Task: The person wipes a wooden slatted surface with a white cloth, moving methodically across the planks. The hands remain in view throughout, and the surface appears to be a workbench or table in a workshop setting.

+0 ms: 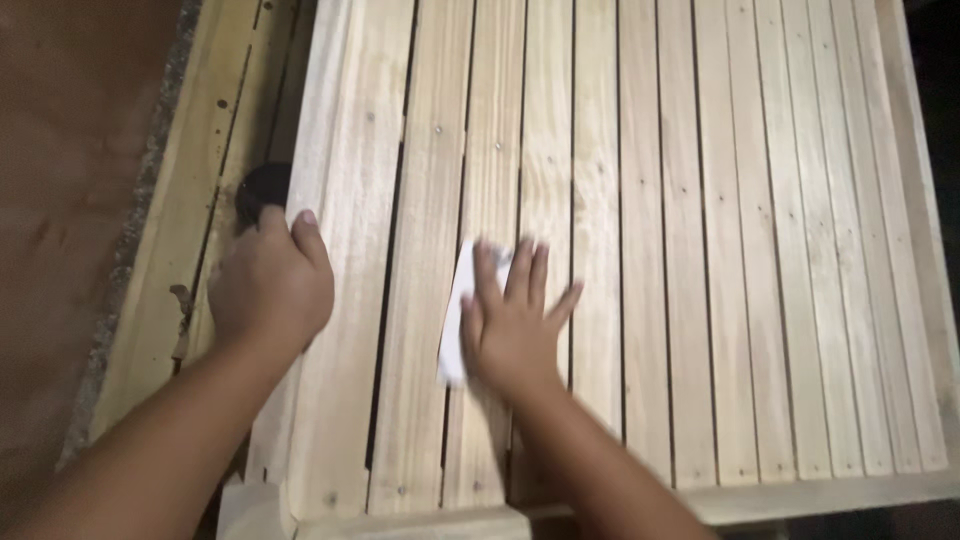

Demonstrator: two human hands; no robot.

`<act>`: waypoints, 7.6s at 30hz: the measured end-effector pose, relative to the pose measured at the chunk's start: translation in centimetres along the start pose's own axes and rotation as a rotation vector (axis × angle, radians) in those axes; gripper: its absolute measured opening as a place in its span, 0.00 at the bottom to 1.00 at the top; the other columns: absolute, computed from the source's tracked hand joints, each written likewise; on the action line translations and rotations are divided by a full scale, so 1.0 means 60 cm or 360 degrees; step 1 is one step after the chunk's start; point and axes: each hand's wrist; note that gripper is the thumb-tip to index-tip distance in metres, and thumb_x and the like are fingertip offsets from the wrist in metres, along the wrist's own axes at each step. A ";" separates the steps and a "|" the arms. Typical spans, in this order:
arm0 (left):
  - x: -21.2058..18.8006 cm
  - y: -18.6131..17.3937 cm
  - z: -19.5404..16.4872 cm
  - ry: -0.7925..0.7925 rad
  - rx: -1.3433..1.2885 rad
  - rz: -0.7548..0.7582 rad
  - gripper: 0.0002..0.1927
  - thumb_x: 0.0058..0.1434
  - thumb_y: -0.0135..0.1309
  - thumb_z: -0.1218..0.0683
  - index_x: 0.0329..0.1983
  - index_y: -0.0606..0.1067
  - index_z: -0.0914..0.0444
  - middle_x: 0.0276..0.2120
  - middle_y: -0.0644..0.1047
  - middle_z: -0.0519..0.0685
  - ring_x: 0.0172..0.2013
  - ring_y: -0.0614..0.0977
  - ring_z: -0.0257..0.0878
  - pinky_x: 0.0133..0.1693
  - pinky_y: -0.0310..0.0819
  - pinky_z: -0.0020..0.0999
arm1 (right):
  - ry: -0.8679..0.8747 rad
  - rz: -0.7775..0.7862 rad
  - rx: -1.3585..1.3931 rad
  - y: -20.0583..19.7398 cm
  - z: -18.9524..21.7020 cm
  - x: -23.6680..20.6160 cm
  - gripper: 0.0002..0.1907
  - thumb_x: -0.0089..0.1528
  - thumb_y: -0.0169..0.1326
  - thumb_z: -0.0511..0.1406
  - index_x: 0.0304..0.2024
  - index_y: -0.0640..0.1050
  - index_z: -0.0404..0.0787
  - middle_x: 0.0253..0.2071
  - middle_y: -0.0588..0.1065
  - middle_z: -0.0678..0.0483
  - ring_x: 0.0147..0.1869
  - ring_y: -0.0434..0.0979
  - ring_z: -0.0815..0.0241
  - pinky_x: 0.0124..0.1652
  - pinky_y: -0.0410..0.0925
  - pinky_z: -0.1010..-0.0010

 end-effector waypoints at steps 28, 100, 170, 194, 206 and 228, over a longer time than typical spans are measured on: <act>-0.002 0.003 0.007 0.0056 -0.0034 -0.0032 0.24 0.76 0.37 0.44 0.48 0.74 0.70 0.37 0.79 0.71 0.40 0.80 0.70 0.43 0.72 0.63 | 0.0137 0.0075 -0.0177 -0.020 -0.088 -0.123 0.35 0.69 0.35 0.49 0.78 0.51 0.50 0.78 0.40 0.34 0.81 0.31 0.33 0.62 0.23 0.23; -0.087 -0.164 0.298 0.0529 0.0107 0.0341 0.25 0.68 0.44 0.46 0.68 0.67 0.53 0.68 0.64 0.54 0.70 0.59 0.53 0.67 0.54 0.52 | 0.0342 -0.0106 0.0101 0.021 0.238 0.020 0.32 0.68 0.34 0.49 0.76 0.53 0.64 0.80 0.47 0.60 0.82 0.37 0.49 0.66 0.28 0.24; 0.294 -0.037 -0.070 0.2726 0.0239 0.0662 0.29 0.59 0.48 0.42 0.62 0.69 0.59 0.63 0.68 0.56 0.67 0.64 0.47 0.59 0.58 0.52 | 0.0691 -0.0695 0.0276 -0.026 0.293 0.003 0.36 0.61 0.59 0.42 0.70 0.66 0.42 0.56 0.72 0.45 0.61 0.70 0.43 0.61 0.64 0.55; 0.361 0.021 -0.214 0.1886 -0.0423 0.1617 0.41 0.58 0.51 0.60 0.76 0.54 0.62 0.50 0.78 0.65 0.50 0.80 0.58 0.52 0.75 0.48 | 0.1661 -0.2142 0.1657 -0.015 0.213 0.183 0.15 0.64 0.56 0.36 0.53 0.76 0.41 0.40 0.77 0.52 0.40 0.76 0.65 0.33 0.69 0.72; 0.362 0.028 -0.223 0.3567 0.0475 0.1352 0.36 0.66 0.38 0.38 0.76 0.50 0.53 0.77 0.49 0.54 0.75 0.46 0.51 0.67 0.33 0.59 | 0.2822 -0.0918 0.0175 0.017 0.139 0.164 0.29 0.67 0.44 0.48 0.71 0.66 0.52 0.77 0.54 0.52 0.82 0.42 0.45 0.71 0.35 0.37; 0.135 0.316 -0.648 0.3121 0.0520 0.1066 0.30 0.72 0.28 0.44 0.78 0.49 0.49 0.77 0.49 0.40 0.76 0.47 0.39 0.73 0.34 0.52 | 0.3019 -0.0483 0.0212 -0.036 0.101 0.199 0.37 0.66 0.36 0.52 0.77 0.53 0.54 0.81 0.45 0.55 0.81 0.35 0.45 0.67 0.29 0.38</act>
Point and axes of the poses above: each hand's wrist, its own x-axis towards the middle knuckle, its own y-axis out of the palm, z = x × y
